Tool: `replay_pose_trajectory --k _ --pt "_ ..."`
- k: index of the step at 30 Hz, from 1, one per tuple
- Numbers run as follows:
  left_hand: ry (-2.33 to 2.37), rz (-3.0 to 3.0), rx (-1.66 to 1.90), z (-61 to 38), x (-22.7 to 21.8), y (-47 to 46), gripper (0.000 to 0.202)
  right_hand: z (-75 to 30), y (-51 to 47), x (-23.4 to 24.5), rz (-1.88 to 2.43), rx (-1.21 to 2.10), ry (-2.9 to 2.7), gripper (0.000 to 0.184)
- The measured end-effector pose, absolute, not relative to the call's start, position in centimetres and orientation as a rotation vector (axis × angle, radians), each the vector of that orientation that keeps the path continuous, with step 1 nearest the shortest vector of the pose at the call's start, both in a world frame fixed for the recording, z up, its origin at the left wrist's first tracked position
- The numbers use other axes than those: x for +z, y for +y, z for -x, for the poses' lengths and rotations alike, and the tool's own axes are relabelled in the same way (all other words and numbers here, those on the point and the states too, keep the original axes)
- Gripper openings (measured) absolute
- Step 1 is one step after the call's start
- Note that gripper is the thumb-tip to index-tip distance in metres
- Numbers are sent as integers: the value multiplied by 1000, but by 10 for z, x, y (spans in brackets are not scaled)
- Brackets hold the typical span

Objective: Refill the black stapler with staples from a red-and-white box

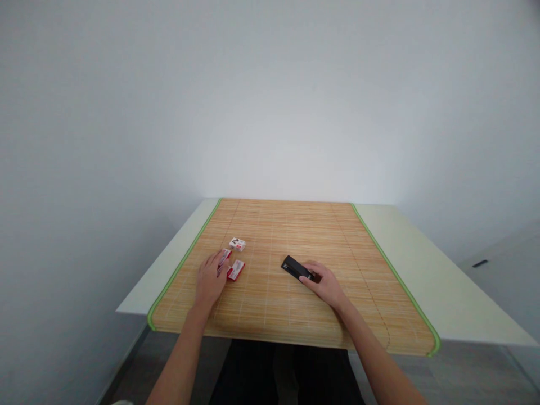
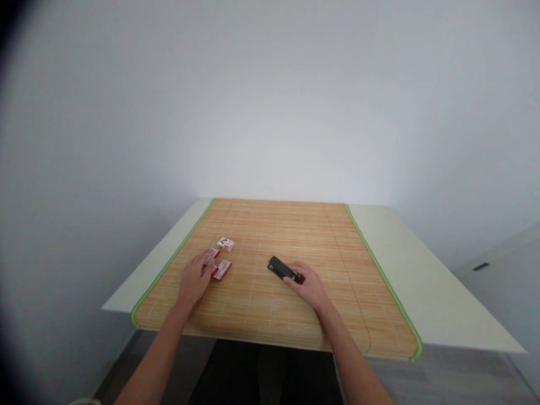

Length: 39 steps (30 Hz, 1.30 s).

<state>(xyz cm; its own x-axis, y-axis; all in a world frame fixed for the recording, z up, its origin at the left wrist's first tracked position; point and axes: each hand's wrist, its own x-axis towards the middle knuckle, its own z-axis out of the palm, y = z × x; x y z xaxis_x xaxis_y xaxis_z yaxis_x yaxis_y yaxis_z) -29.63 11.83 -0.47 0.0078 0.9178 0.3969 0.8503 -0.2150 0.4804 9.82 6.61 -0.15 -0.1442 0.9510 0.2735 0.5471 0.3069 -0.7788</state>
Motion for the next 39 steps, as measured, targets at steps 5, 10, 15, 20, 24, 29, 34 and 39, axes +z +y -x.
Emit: replay_pose_trajectory --k 5,10,15,20,24,29,34,39 --pt "1930 -2069 962 299 -30 128 51 -39 65 -6 1430 505 -1826 59" --pt "1996 -2026 983 292 -39 131 52 47 76 -18 1526 514 -1715 91" --pt "1963 -2007 1018 297 -39 130 50 107 91 -22 1413 603 -1711 101" --pt "1949 -2034 1027 297 -39 130 51 130 100 -16 1415 668 -1729 102" --pt "1971 -2027 1021 296 -40 131 52 136 103 -12 1494 692 -1758 102" --pt "1983 -2000 1037 297 -35 131 53 133 99 -10 1477 702 -1763 106" --pt "2082 -1956 1214 285 -2 106 53 77 80 -7 1417 492 -1707 73" --pt "1575 -2263 1133 212 18 55 48 -16 56 -13 1480 289 -1758 54"
